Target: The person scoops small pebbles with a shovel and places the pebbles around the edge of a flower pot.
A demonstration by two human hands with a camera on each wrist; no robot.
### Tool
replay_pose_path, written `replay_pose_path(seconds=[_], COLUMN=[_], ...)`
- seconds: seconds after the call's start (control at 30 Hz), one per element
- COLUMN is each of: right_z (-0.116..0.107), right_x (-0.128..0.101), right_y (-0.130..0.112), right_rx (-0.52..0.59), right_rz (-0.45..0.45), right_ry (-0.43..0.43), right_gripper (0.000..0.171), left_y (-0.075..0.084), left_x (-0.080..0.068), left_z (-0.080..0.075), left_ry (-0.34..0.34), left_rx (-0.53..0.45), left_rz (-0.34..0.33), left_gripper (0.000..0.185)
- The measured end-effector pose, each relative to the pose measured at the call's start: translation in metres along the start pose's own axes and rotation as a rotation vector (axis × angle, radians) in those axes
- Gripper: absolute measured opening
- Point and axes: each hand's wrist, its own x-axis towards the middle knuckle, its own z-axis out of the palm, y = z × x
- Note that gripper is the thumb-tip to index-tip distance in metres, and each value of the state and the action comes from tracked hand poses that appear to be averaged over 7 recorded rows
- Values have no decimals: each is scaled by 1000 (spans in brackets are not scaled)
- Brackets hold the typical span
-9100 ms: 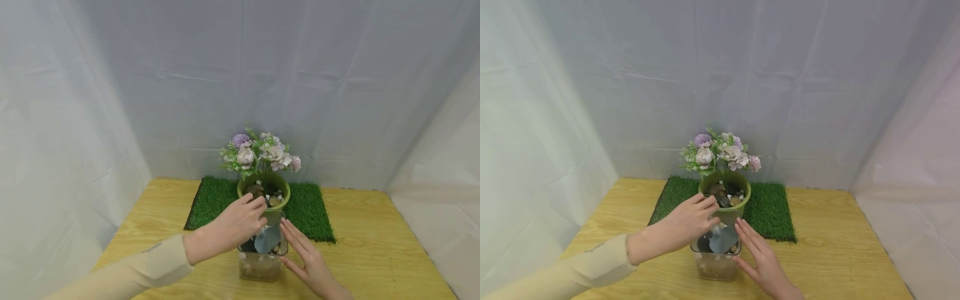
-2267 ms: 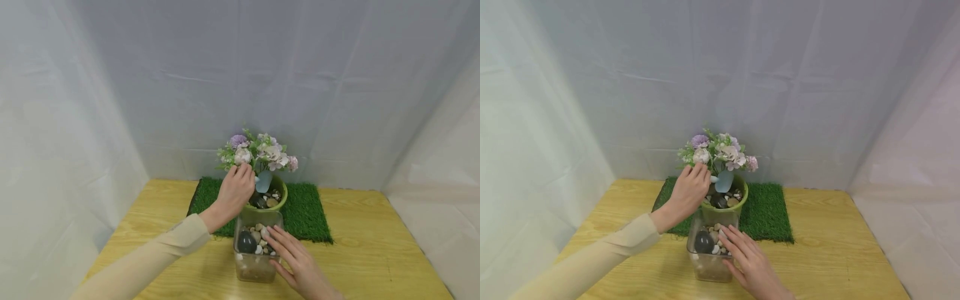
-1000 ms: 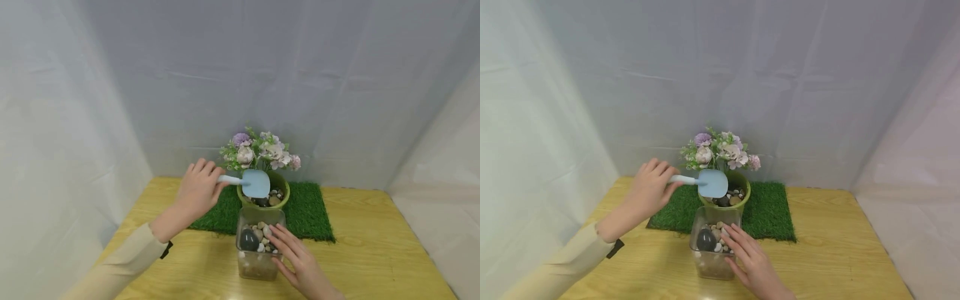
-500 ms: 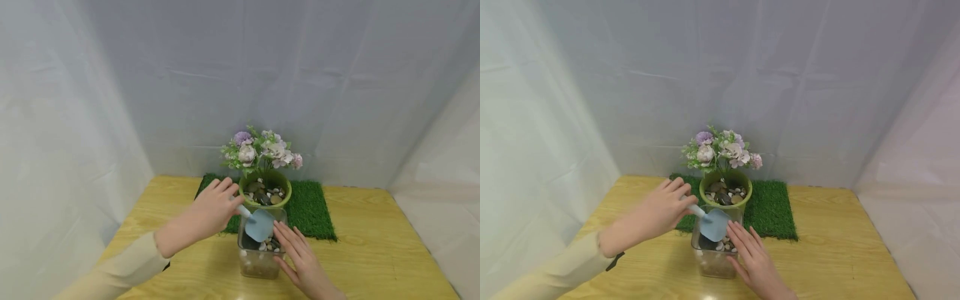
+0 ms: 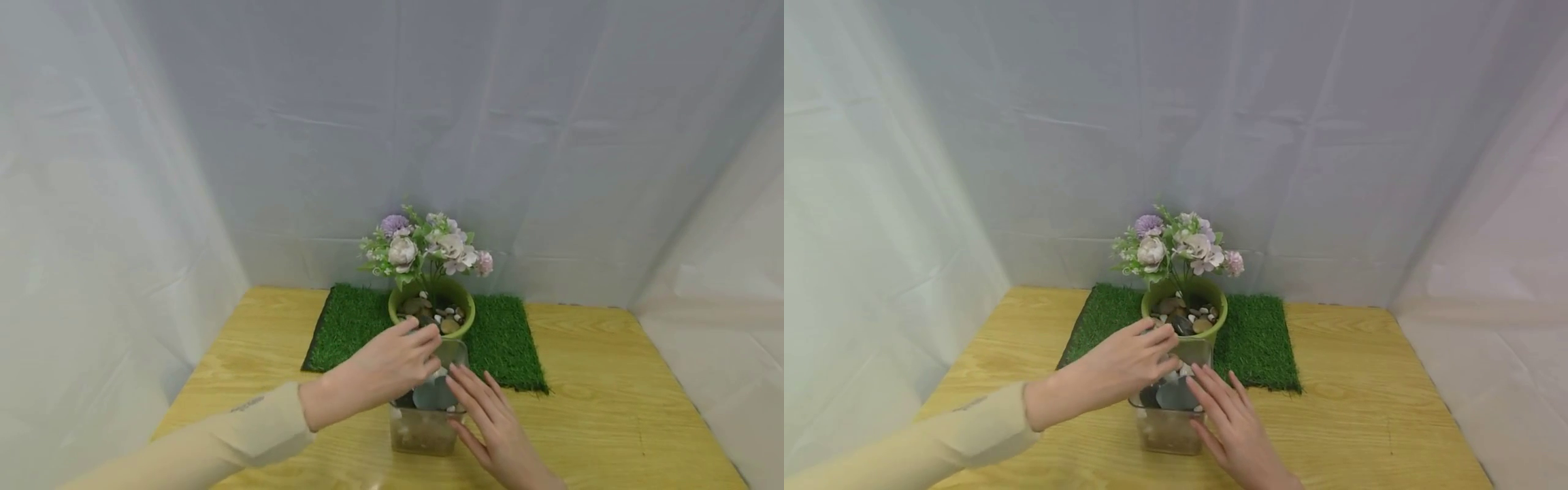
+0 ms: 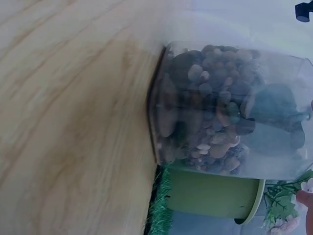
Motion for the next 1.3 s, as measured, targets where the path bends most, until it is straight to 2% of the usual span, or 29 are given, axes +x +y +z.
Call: replay_pose_path(seconds=[0.17,0.33,0.5,0.6,0.77,0.83,0.87,0.93,1.03,1.17,1.3], right_z=[-2,-4,-6,-7,-8,-7,-7,-6,-6,-5,-4], right_x=[-4,-4,-3,-3,-2,-1,-1,0,0,-1,-2], right_y=[0,0,1,0,-1,-1,-1,0,0,1,0], right_rx=[5,17,32,37,53,58,58,59,60,62,61], right_rz=[10,39,35,38,41,39,38,41,44,32,30], right_ry=[5,-17,-5,-11,-15,-16,-15,-16,-12,7,17], right_gripper=[55,55,54,54,58,59,58,57,56,54,53], left_y=[-11,-20,-25,-21,-11,-10,-10,-12,-16,-16,-16], left_x=[0,-1,-5,-4,8,12,12,11,5,-5,-11], left_z=[15,29,34,29,12,10,10,13,22,33,39], left_ry=[-67,-152,-194,-181,-79,-79,-103,-166,-244,-249,-234], left_rx=[-136,-278,-406,-357,-184,-163,-163,-205,-317,-470,-577], left_rz=[-37,-112,-205,-190,-65,-40,-40,-68,-143,-245,-358], left_gripper=[17,20,17,18,17,16,17,18,20,20,20])
